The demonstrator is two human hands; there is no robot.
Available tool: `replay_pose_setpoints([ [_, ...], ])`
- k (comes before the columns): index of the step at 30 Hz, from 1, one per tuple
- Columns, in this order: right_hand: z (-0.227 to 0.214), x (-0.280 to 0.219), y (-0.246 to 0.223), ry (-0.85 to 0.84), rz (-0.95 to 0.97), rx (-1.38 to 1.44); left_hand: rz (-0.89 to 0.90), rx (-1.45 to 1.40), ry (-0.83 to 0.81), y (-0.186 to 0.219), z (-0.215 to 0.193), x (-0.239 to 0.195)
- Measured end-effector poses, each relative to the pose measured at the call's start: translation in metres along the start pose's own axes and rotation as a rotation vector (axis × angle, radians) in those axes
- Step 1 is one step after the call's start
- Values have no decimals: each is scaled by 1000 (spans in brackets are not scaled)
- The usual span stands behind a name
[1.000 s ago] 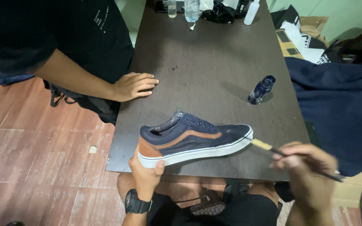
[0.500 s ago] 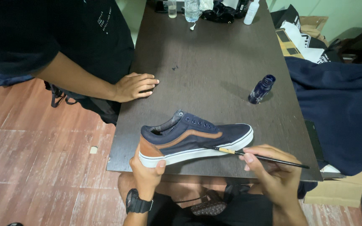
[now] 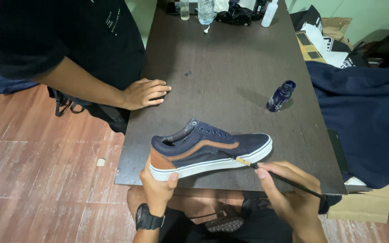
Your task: The person paints the side stripe and toe cap of a sneaker using a small brush and dark paint. They hold the shoe steady with one hand while applying the paint with the other, occasionally dipping the brush into a small container.
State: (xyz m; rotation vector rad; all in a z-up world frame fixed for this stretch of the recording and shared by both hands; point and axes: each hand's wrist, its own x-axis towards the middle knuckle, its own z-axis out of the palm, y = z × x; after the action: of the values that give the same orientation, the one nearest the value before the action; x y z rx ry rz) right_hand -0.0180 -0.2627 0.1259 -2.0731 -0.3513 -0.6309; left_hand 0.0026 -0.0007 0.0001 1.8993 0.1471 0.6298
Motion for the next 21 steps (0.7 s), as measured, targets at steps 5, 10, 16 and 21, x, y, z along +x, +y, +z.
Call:
replay_pose_setpoints([
  [5,2,-4,-3,-8,-20,67,11,0,-4,0,1,0],
  [10,-1,-5,-4,-35,-70,-149,-18,-27,9,3,2,-2],
  [16,2,-12,-16,10,76,-34,-24,2,6,2,1,0],
  [21,2,-8,-22,24,93,-148,-5,10,19,1,1,-2],
])
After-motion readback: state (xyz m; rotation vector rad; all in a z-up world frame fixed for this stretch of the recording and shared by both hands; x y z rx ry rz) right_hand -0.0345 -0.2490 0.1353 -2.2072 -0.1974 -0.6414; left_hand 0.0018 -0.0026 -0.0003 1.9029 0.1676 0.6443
